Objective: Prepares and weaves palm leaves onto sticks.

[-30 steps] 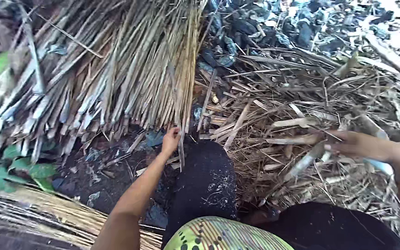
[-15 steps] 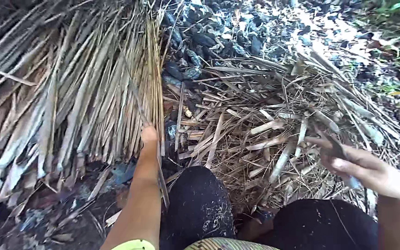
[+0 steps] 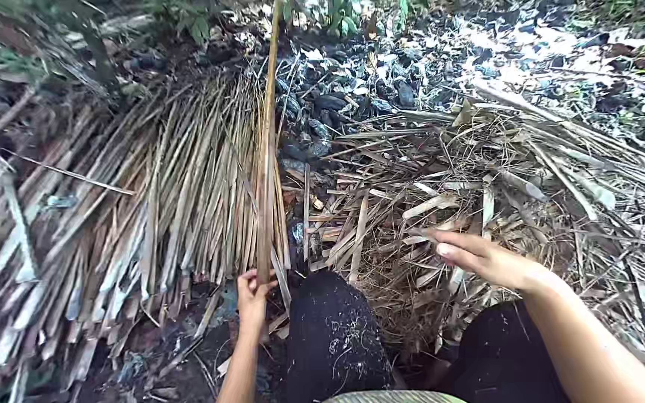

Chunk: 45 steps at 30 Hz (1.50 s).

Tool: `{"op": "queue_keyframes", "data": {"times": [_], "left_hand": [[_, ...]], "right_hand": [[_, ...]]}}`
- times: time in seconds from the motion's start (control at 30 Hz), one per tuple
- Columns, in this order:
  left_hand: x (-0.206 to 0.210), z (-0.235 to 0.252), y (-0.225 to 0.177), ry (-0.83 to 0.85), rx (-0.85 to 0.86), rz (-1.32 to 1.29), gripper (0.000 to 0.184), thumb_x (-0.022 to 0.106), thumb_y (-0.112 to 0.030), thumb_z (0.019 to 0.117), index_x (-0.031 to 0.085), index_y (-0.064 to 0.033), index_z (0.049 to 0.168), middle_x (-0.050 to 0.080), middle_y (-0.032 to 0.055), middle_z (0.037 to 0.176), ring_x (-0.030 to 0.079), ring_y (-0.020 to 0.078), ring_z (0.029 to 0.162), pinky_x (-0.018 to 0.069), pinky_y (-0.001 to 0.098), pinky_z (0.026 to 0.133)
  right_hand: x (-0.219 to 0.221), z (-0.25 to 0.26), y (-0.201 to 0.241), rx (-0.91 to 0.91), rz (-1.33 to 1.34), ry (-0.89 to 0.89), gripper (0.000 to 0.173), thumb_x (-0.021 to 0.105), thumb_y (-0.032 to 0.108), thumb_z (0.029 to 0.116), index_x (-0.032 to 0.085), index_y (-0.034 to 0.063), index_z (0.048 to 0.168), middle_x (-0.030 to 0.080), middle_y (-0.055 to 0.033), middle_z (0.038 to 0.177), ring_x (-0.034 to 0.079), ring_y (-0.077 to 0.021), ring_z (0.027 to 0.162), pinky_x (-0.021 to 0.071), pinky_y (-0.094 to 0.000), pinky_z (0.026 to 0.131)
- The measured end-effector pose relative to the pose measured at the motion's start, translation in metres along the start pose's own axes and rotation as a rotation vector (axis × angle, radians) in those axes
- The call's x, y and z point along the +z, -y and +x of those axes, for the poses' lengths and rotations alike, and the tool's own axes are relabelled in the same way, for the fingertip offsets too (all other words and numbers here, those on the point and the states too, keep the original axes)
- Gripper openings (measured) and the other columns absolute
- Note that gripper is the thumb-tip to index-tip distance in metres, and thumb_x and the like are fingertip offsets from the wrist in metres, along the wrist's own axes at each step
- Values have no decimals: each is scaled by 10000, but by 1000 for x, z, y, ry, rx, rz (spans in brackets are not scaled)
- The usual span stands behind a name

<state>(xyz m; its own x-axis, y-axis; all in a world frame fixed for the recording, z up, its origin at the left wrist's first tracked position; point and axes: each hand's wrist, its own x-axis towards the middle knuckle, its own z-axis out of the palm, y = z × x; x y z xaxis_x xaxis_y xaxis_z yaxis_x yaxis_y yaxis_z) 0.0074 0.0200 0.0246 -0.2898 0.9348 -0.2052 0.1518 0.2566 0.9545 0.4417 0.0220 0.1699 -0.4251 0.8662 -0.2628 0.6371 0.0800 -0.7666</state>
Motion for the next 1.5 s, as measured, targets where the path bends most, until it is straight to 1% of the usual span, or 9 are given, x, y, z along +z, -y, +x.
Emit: {"op": "queue_keyframes", "data": {"times": [0.1,0.2,0.4,0.67,0.97,1.07,1.2,1.3,1.5], "left_hand": [[6,-4,-24,192,1,26,503,475,-144,1046,364,26,1506,698,172,1083,718,182,874,602,361,799],[29,5,-41,270,-17,17,368,426,-134,1093,485,49,1407,677,114,1012,678,123,746,591,301,699],[55,-7,-54,251,82,61,339,443,-33,1066,403,90,1380,703,153,1042,719,133,822,597,295,740],[41,-24,-53,146,241,265,361,436,-86,1059,468,48,1393,732,60,950,635,52,647,519,227,599],[31,-46,-71,123,350,295,380,364,-183,1090,552,44,1331,757,37,944,680,62,672,561,243,599],[36,-55,-94,164,338,267,332,399,-120,1070,570,66,1285,747,64,1008,726,95,813,608,283,753],[47,-75,-127,171,394,307,290,446,-102,1064,610,55,1244,752,52,973,722,57,804,599,248,749],[53,-88,-141,186,447,329,273,467,-101,1055,637,33,1221,745,45,933,719,61,782,607,261,732],[61,-105,-146,187,585,438,285,495,-149,1049,685,-18,1217,751,38,890,715,80,731,607,293,686]], "right_hand": [[6,2,9,-25,16,45,539,341,398,1082,483,106,1512,631,-71,955,531,-113,746,473,-332,734],[13,6,15,-41,2,57,506,370,379,1095,515,82,1478,622,-94,941,540,-149,759,475,-368,763],[21,9,19,10,-48,42,503,355,368,1114,468,112,1532,662,-210,1169,637,-317,1019,464,-531,969],[27,11,26,26,-140,61,502,335,329,1127,392,127,1583,600,-226,1379,576,-371,1278,382,-568,1112],[36,15,29,25,-105,-48,468,439,317,1107,481,106,1523,690,-215,1133,665,-366,1013,483,-576,951],[39,15,34,-24,48,-84,460,480,255,1096,468,113,1534,680,-168,971,627,-263,812,515,-469,817],[48,7,47,-157,254,-62,481,525,193,1066,457,115,1536,610,-60,845,506,-85,643,462,-273,634],[59,-3,60,-273,129,-123,455,561,240,1051,528,163,1498,716,-100,1057,651,-170,789,553,-409,747],[71,-4,63,-395,-124,-300,395,564,250,1037,624,122,1407,737,-110,916,705,-279,806,551,-545,781]]}}
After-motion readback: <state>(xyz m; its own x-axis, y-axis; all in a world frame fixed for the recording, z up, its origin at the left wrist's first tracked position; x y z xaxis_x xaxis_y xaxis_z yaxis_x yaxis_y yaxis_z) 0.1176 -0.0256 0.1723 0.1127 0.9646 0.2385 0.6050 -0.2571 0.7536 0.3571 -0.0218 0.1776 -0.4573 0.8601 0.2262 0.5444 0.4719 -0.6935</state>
